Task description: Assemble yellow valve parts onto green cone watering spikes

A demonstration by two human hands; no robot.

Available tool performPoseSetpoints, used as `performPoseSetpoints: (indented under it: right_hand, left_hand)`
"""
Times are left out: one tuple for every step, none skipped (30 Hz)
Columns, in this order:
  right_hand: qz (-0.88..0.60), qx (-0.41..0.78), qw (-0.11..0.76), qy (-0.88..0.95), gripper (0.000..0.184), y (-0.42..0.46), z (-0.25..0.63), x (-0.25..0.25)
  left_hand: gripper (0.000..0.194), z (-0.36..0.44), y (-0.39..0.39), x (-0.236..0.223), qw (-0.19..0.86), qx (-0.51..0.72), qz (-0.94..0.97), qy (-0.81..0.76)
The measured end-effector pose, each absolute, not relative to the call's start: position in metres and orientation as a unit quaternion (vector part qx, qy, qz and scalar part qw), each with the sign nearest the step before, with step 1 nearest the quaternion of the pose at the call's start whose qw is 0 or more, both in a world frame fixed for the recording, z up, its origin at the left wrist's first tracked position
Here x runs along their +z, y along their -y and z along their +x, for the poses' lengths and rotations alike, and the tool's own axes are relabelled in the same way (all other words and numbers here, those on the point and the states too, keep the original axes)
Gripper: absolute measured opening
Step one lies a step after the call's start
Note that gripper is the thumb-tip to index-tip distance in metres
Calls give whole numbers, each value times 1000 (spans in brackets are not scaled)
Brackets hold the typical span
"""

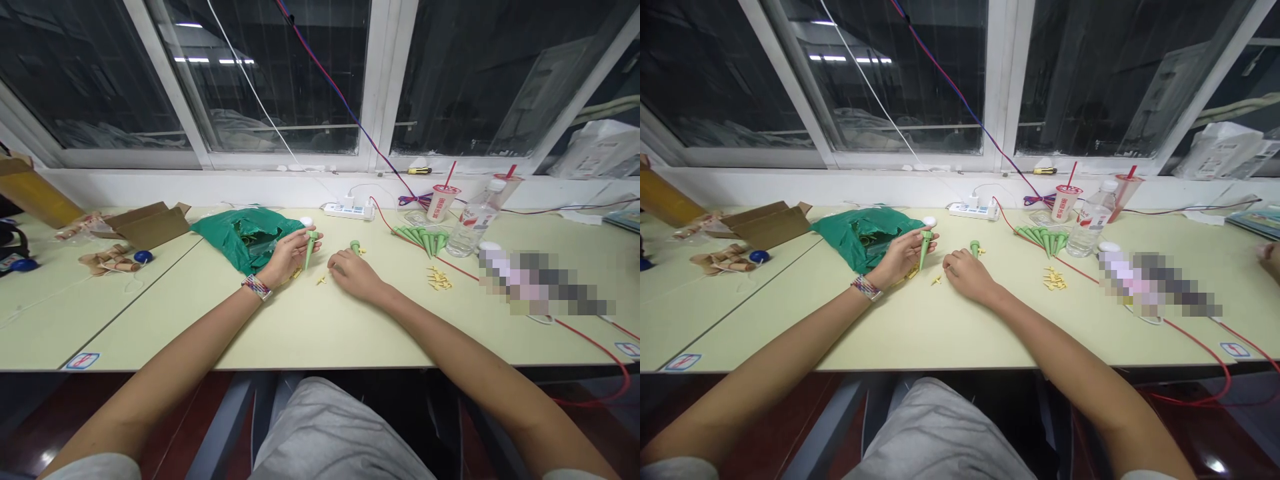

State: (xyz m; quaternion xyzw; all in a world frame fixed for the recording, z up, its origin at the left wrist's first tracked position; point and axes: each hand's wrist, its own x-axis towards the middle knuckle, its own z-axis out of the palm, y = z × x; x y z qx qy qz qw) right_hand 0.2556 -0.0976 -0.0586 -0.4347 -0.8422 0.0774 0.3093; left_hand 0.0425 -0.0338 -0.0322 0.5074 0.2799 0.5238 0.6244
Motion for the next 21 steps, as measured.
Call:
performPoseSetpoints:
  right_hand:
    - [-437,81,311,840,12,98,255,-59]
    - [-439,85,312,838,12,100,255,-59]
    - [-439,90,312,838,13,101,254,-59]
    - [-435,94,311,840,15,102,252,-59]
    - [-427,99,309,844,19,104,251,-60]
    - [-415,102,308,850,22,105,249,-60]
    - [-400,106,306,857,24,107,248,-61]
    - [-385,108,303,865,24,108,246,-61]
    - [-373,109,299,872,23,109,244,-61]
    - [-365,108,294,877,22,109,242,-62]
    - [-363,108,289,879,21,109,241,-62]
    - [-363,108,285,881,20,109,240,-63]
    - [-365,109,282,880,19,108,239,-64]
    - [-367,111,283,879,19,107,239,-65]
    - [-368,114,288,877,18,106,240,-66]
    - [-367,119,295,874,18,104,241,-66]
    - [-365,128,305,870,17,103,242,-67]
    - [-364,143,320,863,17,101,243,-66]
    - [-367,164,342,850,17,99,245,-66]
    - [-371,188,370,831,17,98,246,-64]
    - [-376,214,403,806,15,97,247,-62]
  left_hand:
    - [46,43,34,-32,625,522,508,-282]
    - [46,43,35,-31,624,520,509,-286]
    - [45,44,36,-31,624,517,508,-292]
    - [45,44,37,-30,624,515,507,-298]
    - [45,44,37,-30,624,514,505,-303]
    - [45,44,38,-29,624,512,505,-306]
    - [45,44,38,-30,624,510,506,-309]
    - [45,43,37,-30,622,508,508,-310]
    - [46,43,37,-31,619,507,512,-312]
    - [47,43,36,-32,614,508,516,-313]
    - [47,43,35,-33,608,510,521,-314]
    - [47,43,35,-34,600,515,526,-315]
    - [47,43,34,-35,591,521,529,-315]
    - [46,43,34,-35,584,526,532,-315]
    - [45,43,34,-35,578,530,534,-316]
    - [45,43,34,-34,574,533,536,-316]
    - [44,44,34,-34,571,535,537,-316]
    - [43,44,35,-33,569,537,538,-314]
    - [43,45,35,-32,569,538,538,-311]
    - [43,45,36,-31,570,539,539,-307]
    - [43,46,37,-31,572,538,540,-303]
